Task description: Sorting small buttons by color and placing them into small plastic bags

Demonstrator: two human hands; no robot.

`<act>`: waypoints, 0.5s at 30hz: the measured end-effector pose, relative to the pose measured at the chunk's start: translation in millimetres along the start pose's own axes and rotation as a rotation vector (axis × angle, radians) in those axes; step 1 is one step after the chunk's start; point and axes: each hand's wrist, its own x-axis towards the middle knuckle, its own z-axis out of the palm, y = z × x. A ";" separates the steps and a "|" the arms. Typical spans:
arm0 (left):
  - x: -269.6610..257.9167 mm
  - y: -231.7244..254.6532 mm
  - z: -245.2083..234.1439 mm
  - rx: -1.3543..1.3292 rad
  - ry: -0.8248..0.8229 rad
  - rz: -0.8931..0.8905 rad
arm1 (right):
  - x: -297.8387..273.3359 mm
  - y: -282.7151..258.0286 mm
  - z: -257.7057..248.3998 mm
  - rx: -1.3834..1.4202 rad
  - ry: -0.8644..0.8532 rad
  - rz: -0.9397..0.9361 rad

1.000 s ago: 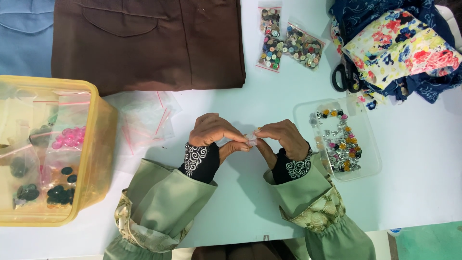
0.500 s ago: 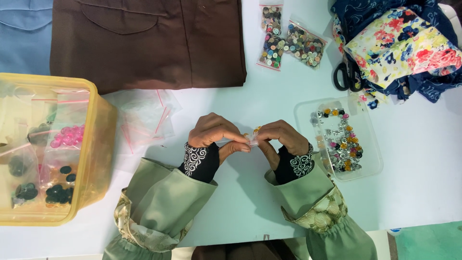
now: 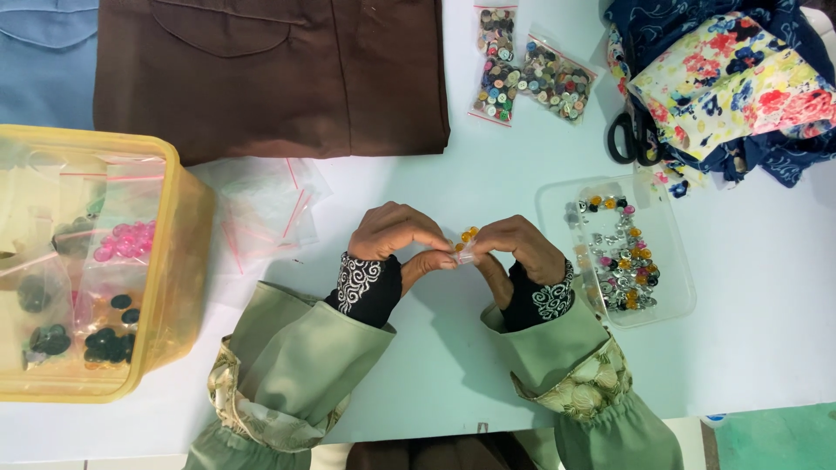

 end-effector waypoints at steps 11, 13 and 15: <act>-0.1 0.8 -2.4 0.079 0.023 0.067 | -2.9 -2.1 -7.6 0.575 -0.209 0.440; 4.3 13.1 -5.5 0.090 0.025 -0.030 | -9.3 10.1 -16.7 0.632 -0.223 0.498; 4.6 12.1 -7.9 0.097 -0.012 -0.085 | -1.3 -3.9 -17.7 0.608 -0.228 0.453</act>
